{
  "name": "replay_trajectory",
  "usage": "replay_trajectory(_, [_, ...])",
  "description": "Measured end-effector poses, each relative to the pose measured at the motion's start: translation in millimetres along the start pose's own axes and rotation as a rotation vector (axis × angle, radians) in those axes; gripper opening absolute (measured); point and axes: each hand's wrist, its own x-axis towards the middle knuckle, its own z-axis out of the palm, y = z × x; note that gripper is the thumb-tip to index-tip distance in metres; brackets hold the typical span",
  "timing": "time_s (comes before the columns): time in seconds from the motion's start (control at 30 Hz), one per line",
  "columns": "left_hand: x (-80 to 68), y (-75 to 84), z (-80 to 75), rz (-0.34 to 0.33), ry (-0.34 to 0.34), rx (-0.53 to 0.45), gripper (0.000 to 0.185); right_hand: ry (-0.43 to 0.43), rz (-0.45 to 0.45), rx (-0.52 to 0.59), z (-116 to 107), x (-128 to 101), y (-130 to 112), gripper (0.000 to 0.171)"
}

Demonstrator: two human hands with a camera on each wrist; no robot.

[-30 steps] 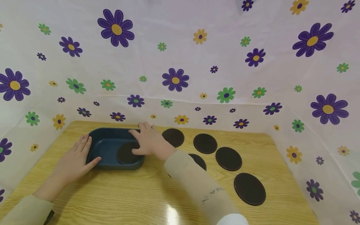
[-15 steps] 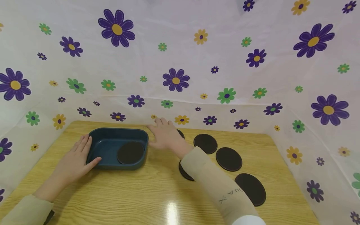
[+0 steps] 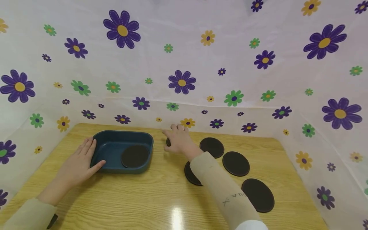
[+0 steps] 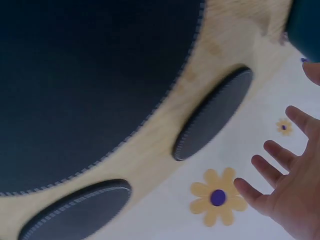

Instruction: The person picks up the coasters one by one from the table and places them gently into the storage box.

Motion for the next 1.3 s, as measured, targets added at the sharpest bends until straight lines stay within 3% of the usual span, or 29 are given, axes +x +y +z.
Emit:
replay_trajectory(0.3, [-1.7,0.3,-0.6,0.000,-0.003,-0.003,0.104,-0.075,0.077,0.038,14.8,4.6,8.5,0.070])
replay_trajectory(0.63, [-2.3,1.0,0.8,0.002,0.018,-0.002,0.104,-0.103,0.123,0.056,38.1,14.2,17.2,0.071])
replay_trajectory(1.3, [-1.2,-1.6,2.5,-0.002,0.007,0.001,0.104,-0.097,0.122,0.112,37.4,13.0,18.9,0.070])
